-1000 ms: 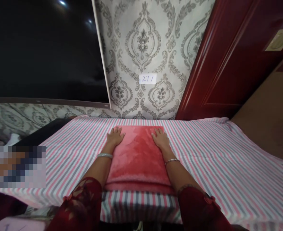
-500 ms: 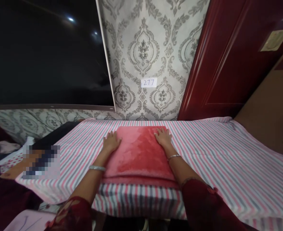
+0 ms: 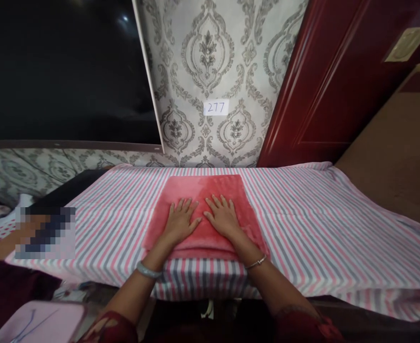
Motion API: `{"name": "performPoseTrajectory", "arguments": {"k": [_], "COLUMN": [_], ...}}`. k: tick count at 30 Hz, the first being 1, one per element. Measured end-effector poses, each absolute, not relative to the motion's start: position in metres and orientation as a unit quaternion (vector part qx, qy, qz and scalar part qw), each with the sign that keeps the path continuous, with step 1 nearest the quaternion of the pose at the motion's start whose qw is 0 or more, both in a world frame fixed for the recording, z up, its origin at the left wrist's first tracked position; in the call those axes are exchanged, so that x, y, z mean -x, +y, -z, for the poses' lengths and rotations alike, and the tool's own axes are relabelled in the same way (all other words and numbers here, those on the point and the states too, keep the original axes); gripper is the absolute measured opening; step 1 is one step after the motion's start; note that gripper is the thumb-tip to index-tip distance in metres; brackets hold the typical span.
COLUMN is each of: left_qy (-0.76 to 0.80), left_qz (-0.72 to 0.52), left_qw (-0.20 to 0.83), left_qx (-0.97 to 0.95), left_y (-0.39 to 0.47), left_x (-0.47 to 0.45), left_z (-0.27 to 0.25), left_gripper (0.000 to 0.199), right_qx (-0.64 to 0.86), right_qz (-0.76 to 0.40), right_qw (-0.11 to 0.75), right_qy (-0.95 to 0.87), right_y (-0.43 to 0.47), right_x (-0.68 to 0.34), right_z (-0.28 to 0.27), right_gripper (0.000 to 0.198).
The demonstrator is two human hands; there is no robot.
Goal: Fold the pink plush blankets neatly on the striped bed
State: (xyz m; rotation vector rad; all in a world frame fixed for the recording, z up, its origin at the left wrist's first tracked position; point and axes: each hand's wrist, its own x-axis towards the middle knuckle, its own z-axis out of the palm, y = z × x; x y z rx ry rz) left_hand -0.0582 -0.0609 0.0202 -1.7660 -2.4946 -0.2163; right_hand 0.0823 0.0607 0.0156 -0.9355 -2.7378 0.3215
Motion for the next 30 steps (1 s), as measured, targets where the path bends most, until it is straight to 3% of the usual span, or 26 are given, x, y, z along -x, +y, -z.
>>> {"name": "performPoseTrajectory", "arguments": {"k": [10,18,26,30], "left_qy": [-0.874,-0.853,-0.833,-0.824], "left_qz": [0.084,0.257,0.451,0.474], "left_qw": [0.055,0.084,-0.044,-0.108], "left_qx": [0.476,0.447,0.317,0.292], "left_y": [-0.117,-0.15,-0.16,-0.16], "left_x": [0.093,0.103,0.102,0.105], "left_z": [-0.013,0.017,0.011,0.0], "left_gripper": [0.064,0.067,0.076,0.075], "right_qx": [0.339,0.361,0.363,0.373], "right_qz": [-0.064,-0.163,-0.248,-0.299], "right_qw": [0.12,0.296,0.339,0.353], "right_qy": [-0.931,-0.869,-0.832,-0.805], "right_y": [0.073,0.063,0.058,0.055], "right_x": [-0.151,-0.205,-0.217,-0.214], "right_z": [-0.002,0.049,0.056,0.053], "right_gripper": [0.056,0.058,0.063,0.067]}}
